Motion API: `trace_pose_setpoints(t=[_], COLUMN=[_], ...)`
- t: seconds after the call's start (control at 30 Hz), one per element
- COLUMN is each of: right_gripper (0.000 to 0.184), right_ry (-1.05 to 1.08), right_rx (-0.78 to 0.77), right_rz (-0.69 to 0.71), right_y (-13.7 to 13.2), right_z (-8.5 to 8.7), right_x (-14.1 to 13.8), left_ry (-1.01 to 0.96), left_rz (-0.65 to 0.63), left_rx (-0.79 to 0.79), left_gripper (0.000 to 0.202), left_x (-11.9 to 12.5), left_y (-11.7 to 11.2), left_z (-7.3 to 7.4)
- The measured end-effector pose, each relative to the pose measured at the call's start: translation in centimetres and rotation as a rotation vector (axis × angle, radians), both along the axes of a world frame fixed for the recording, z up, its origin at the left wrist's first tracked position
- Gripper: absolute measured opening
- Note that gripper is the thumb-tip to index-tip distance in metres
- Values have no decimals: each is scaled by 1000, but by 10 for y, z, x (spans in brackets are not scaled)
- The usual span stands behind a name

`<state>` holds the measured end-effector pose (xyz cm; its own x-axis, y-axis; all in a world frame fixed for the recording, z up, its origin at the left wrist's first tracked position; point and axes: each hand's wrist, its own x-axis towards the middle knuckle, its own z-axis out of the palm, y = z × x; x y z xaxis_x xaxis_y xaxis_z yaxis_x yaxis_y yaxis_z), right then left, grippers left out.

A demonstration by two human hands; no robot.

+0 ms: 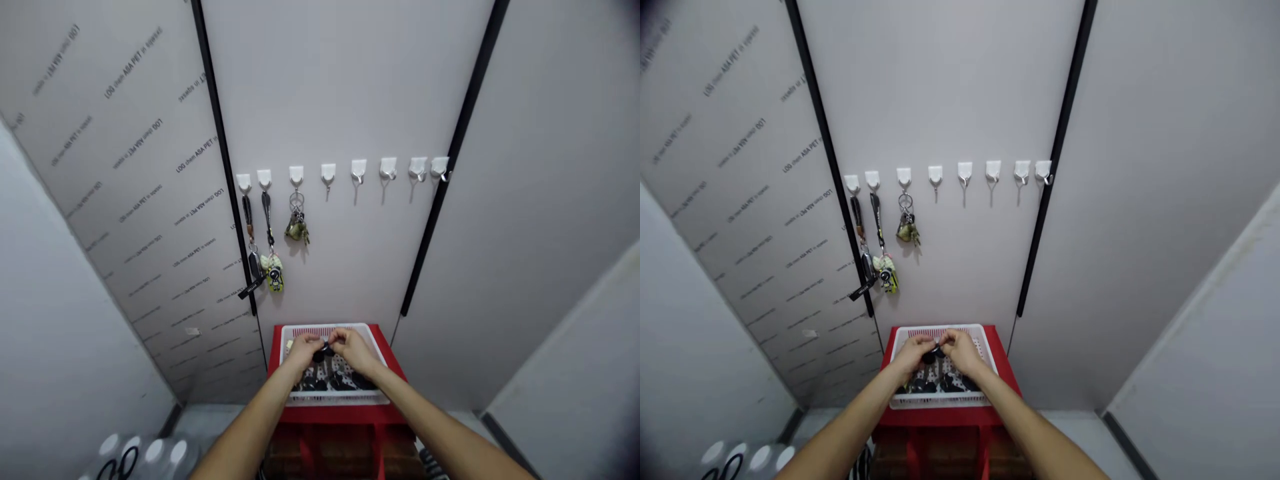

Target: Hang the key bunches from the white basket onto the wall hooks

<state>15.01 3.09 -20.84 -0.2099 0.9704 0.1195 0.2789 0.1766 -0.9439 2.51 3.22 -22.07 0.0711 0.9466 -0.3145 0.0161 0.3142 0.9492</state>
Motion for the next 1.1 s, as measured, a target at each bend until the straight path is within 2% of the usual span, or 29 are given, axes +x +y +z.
trace_pose_setpoints(t=[0.17, 0.37, 0.43, 0.6, 0.73, 0.83, 0.97, 1.1], right_gripper=[6, 7, 7, 11, 23, 24, 21, 20], right_ry=[76, 91, 85, 117, 137, 125, 84, 91], right_rx=[14, 50, 65, 88, 12, 35, 159, 311], right_rz=[0, 7, -2, -113, -67, -17, -74, -138], right_y=[-2, -8, -9, -5, -3, -1, 8, 23], right_z=[5, 11, 12, 23, 32, 39, 65, 114], right_x=[-6, -11, -12, -12, -11, -9, -7, -8], left_ry=[-72, -147, -168, -91, -61, -61, -67, 29], left_rz=[-17, -107, -83, 68, -49, -107, -75, -45], left_rx=[-57, -80, -13, 294, 397, 403, 404, 554], left_gripper=[30, 25, 24, 16, 14, 15, 12, 7], left_x=[-2, -6, -4, 3, 8, 7, 3, 0], left_y=[1, -5, -6, -4, -2, 1, 10, 19], left_z=[1, 9, 13, 29, 43, 48, 65, 107])
